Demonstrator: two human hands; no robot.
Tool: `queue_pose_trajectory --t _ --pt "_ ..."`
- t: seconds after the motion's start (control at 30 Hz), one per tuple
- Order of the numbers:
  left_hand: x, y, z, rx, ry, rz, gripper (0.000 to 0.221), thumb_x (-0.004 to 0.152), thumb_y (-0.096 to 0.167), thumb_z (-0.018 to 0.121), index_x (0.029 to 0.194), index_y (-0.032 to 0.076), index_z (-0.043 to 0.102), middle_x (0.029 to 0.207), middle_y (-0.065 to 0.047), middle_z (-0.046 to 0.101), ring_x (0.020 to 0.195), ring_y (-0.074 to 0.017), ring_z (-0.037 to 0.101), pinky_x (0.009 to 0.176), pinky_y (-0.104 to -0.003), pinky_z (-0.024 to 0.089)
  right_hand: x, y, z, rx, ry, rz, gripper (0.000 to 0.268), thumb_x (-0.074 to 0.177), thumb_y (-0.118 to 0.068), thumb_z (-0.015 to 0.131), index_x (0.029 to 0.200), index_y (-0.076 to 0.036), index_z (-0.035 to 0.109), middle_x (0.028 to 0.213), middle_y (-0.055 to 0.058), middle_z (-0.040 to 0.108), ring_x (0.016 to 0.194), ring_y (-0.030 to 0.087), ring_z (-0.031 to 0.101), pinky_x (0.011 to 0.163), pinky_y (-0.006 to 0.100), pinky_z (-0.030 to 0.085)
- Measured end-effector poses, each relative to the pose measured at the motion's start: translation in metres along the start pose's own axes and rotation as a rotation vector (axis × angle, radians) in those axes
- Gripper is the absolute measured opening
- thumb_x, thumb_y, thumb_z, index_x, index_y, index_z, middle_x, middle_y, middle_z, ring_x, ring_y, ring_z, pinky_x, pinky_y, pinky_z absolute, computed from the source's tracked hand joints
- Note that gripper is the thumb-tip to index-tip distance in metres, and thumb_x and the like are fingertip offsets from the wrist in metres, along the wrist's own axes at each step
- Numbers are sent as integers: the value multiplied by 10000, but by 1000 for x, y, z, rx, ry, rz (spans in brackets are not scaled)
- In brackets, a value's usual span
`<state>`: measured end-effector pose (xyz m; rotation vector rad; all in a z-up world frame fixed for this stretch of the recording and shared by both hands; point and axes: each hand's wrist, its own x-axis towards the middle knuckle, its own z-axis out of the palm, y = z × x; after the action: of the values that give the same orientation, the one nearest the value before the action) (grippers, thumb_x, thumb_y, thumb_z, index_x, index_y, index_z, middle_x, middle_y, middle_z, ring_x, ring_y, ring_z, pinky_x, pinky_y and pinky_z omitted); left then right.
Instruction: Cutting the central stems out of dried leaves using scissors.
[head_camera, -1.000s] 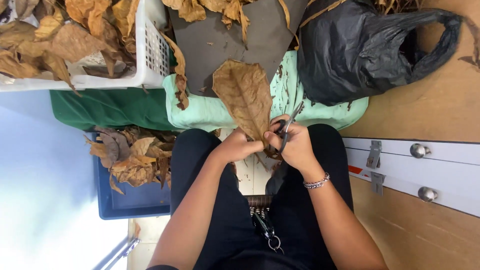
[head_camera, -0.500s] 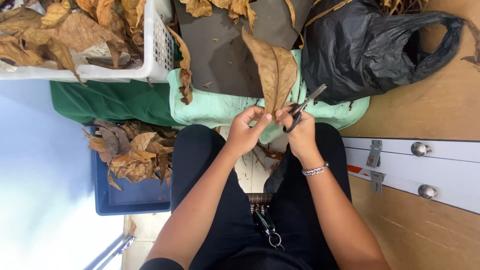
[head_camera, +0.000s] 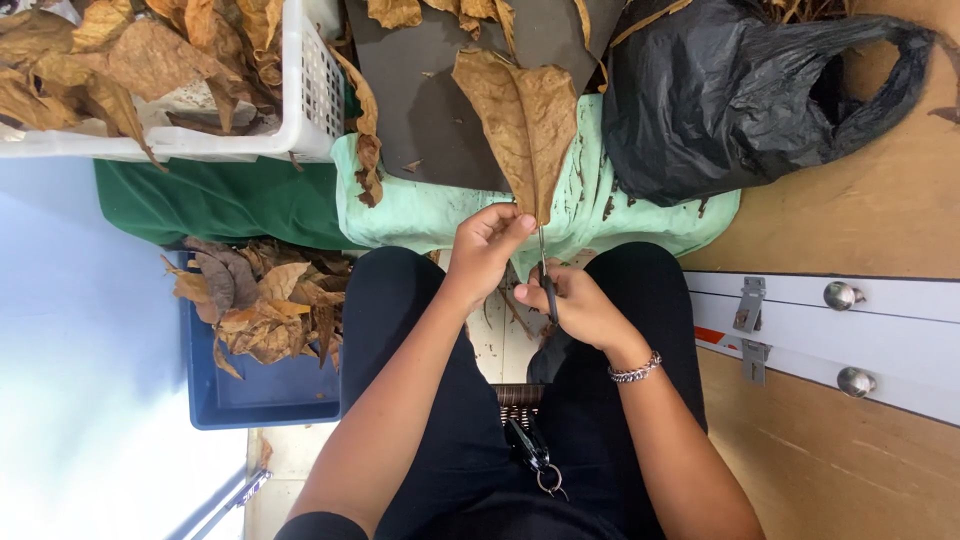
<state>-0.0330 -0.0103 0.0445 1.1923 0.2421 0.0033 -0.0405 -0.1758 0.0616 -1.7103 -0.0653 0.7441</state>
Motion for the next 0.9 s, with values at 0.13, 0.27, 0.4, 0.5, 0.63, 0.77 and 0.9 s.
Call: queue_pose_trajectory --t 0.13,0.27,0.4,0.5,0.63,0.77,0.9 --pt "1 -10 -3 -13 -7 7 162 943 233 803 984 90 738 864 -22 746 878 -34 641 856 -249 539 2 3 -2 -16 -9 -12 379 867 -329 827 758 -5 661 614 88 544 627 185 483 619 300 364" --pt "-1 -5 0 -6 -11 22 203 933 257 820 1011 86 742 859 -21 752 866 -32 651 834 -235 540 2 5 -2 14 -23 -29 372 890 -316 813 729 -20 655 585 80 531 606 170 487 605 284 389" --pt "-1 -5 1 9 -19 11 230 920 273 833 1005 79 744 845 -23 756 832 -26 650 821 -229 548 6 11 -2 73 17 -77 410 892 -341 823 693 -20 665 567 86 572 589 166 523 590 285 420" --pt "-2 0 2 12 -29 1 237 913 287 841 993 83 752 831 -16 753 822 -16 642 802 -222 546 9 21 -8 31 21 -88 416 910 -312 803 650 -20 661 522 76 544 553 148 481 556 270 374" --pt "-2 0 1 17 -21 -33 232 910 286 843 993 83 765 826 -12 751 790 -4 612 785 -201 524 13 34 -12 0 -4 -96 419 905 -290 803 614 -18 670 464 67 514 500 122 438 520 255 331" --pt "-1 2 1 5 10 -44 215 934 279 815 995 77 771 838 -23 756 755 -25 595 750 -198 513 7 29 -13 -30 -44 -103 419 890 -266 811 582 -31 653 458 47 502 497 103 421 505 247 312" --pt "1 -1 0 -30 16 -77 226 940 301 808 996 83 781 856 -12 765 805 -4 618 800 -196 523 1 14 -12 -28 -94 -112 410 882 -243 811 568 -48 633 458 36 494 500 108 410 505 257 296"
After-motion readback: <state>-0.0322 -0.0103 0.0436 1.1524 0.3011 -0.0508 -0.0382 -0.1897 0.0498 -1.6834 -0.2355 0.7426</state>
